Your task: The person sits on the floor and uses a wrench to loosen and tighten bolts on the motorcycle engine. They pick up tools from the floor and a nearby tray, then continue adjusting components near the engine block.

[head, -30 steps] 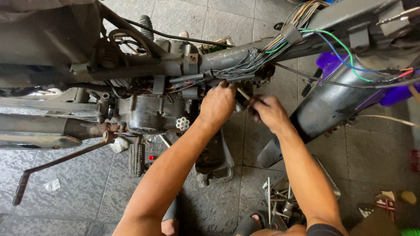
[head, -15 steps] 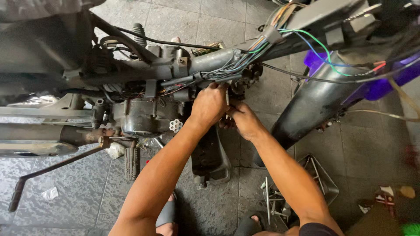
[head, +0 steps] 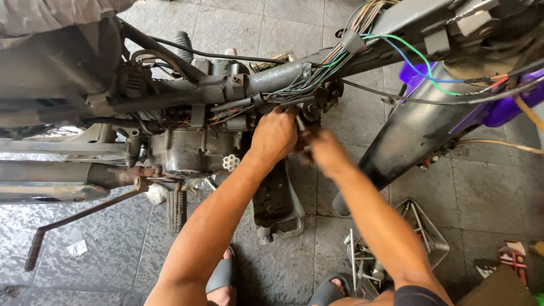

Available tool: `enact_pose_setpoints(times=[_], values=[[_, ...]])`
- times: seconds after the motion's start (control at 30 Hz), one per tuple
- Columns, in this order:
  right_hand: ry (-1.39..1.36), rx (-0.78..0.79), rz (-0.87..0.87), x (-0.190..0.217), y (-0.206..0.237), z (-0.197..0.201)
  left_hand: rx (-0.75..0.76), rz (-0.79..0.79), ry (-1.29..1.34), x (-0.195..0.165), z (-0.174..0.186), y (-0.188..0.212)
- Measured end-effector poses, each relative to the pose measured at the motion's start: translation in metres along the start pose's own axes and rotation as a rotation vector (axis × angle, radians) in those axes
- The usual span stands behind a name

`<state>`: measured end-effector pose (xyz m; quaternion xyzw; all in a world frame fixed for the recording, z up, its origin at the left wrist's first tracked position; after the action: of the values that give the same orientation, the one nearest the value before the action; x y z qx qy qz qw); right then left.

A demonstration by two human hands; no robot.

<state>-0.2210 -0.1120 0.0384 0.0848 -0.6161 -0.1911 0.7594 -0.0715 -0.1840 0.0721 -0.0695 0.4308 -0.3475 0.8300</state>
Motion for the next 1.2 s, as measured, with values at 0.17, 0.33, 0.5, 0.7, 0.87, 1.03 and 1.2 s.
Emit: enact_pose_setpoints(times=[0.17,0.33,0.5,0.7,0.87,1.03,1.2], values=[[-0.191,0.008,0.272,-0.011,0.005,-0.053,-0.008,-0.006,0.043,-0.001,0.001,0.002],[-0.028,0.012,0.118,-0.015,0.003,-0.017,-0.003,0.014,0.052,-0.004,0.005,0.003],[-0.014,0.035,0.000,0.005,-0.001,0.035,0.005,0.023,0.048,-0.005,0.007,0.003],[-0.024,-0.108,0.050,0.022,0.002,0.045,-0.039,0.013,0.029,-0.009,0.007,0.003],[0.464,-0.247,0.279,0.008,-0.002,0.044,-0.031,0.037,-0.008,-0.009,0.003,0.003],[0.416,-0.134,0.139,-0.006,-0.007,0.032,-0.040,0.017,0.016,-0.007,0.003,0.002],[0.217,-0.261,0.361,-0.027,0.001,-0.043,0.001,-0.019,0.054,-0.009,0.009,0.003]])
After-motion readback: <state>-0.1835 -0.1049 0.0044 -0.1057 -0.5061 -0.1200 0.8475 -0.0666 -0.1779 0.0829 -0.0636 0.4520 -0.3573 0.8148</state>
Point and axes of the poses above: each hand's wrist, its own y-axis away from the middle knuckle, its own z-axis out of the back of the hand, x = y × z, the point moved 1 cm from there along -y, towards the middle knuckle, and after that the axes turned 12 degrees about y, right-handed, at the moved point
